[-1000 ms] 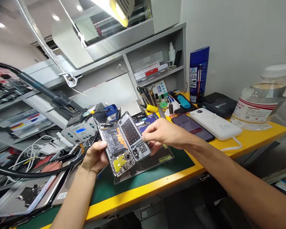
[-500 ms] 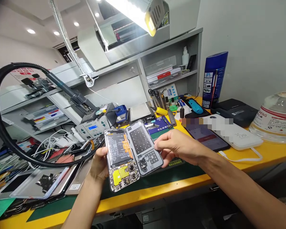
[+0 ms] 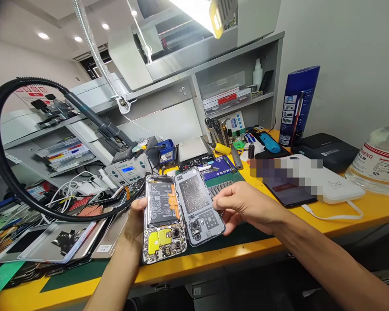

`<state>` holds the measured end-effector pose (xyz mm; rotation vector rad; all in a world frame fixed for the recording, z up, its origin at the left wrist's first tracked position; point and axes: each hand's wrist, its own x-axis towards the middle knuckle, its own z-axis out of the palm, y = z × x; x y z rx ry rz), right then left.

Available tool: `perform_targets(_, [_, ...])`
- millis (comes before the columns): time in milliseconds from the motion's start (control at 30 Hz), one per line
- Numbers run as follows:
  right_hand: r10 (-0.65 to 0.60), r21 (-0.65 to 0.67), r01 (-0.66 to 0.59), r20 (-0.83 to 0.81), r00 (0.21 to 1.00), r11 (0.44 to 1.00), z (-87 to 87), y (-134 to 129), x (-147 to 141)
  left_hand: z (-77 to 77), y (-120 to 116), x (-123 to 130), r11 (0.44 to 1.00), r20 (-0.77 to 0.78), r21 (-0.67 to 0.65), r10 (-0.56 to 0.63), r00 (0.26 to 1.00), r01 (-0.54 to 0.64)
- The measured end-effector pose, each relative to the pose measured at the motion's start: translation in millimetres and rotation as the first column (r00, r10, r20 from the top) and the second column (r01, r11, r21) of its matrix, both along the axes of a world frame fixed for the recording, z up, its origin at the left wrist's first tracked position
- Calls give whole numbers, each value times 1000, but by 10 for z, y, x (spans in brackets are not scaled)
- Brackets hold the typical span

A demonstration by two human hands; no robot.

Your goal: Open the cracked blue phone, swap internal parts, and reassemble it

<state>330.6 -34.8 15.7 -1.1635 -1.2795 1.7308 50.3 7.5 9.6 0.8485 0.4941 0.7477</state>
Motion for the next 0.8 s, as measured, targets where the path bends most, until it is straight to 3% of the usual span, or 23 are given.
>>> perform_targets(467, [-24,-75,20,-56,998,997,-111,6,87,17,-28,34,993,-8,-96,-64,998,63])
perform_targets(800, [-47,-67,49,27,999,997,-130,-1,108,70,-30,11,989,-44,-134,-64,997,57])
